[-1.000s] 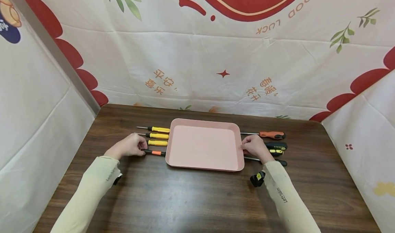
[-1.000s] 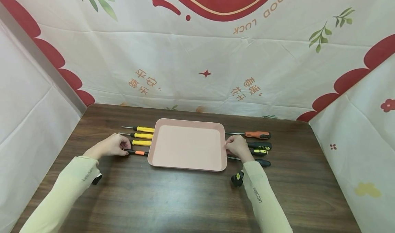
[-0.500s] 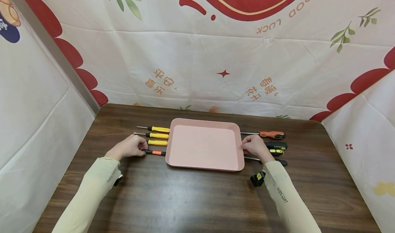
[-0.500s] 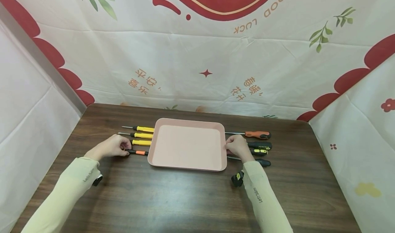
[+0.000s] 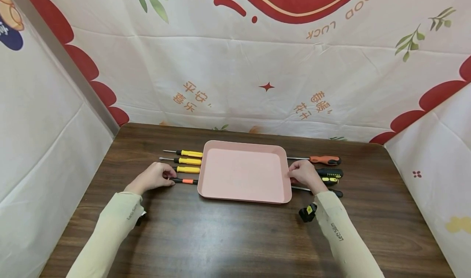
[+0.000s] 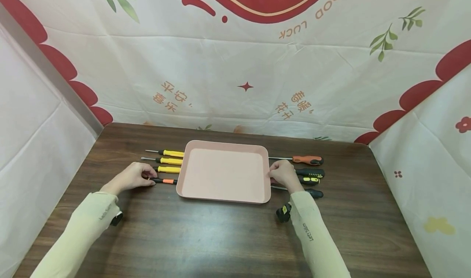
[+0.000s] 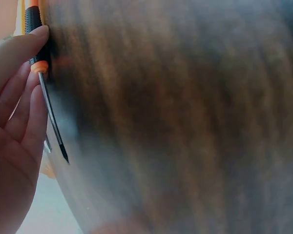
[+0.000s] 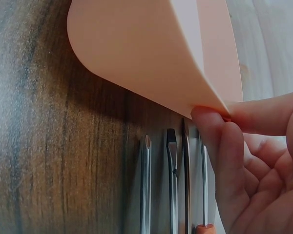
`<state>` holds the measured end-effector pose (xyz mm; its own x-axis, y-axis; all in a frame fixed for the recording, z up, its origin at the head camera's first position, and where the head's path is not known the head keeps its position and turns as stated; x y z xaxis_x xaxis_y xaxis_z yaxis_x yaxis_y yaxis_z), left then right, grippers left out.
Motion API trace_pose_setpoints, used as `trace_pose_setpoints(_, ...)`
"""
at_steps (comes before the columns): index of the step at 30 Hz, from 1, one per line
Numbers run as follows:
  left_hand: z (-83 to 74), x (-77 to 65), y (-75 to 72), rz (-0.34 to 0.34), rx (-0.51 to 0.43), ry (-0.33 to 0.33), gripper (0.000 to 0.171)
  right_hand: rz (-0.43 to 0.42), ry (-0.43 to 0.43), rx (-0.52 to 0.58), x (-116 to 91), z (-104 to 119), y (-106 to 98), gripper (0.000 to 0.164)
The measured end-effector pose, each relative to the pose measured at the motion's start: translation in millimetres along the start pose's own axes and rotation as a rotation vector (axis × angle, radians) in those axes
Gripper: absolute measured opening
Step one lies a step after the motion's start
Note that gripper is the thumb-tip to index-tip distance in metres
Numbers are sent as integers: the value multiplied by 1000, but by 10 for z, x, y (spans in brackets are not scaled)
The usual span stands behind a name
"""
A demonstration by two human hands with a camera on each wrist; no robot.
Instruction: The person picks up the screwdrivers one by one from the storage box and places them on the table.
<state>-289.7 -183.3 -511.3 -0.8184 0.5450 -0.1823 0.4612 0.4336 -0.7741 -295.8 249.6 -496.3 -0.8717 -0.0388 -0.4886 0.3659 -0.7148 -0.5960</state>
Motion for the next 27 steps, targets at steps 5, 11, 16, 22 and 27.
trace_pose_setpoints(5, 6, -40, -7, -56, -33, 22, 15, 16, -37, -13, -36, 44, -11, 10)
trace_pose_setpoints(11, 66, -73, 10, -120, -69, 10, 19, 4, 7, -14, -13, -3, -4, 11)
trace_pose_setpoints(16, 116, -84, 36, -128, -140, -42, 18, -4, 21, -16, -14, -23, -10, 11)
trace_pose_setpoints(22, 126, -108, 44, -147, -155, -33, 21, -9, 12, 10, 22, -56, 11, 9)
trace_pose_setpoints(27, 103, -142, 37, -183, -131, -23, 27, -12, -1, 14, 41, -54, 8, 9)
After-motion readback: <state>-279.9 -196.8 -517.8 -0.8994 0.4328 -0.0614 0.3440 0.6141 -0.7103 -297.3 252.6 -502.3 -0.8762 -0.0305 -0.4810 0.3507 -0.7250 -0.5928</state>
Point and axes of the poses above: each hand's wrist, its own x-axis towards the middle knuckle, its own y-axis out of the palm, z = x × y, the point moved 8 cm from there along x, towards the middle knuckle, and after that the axes turned 6 degrees about z, right-handed, at the moved point
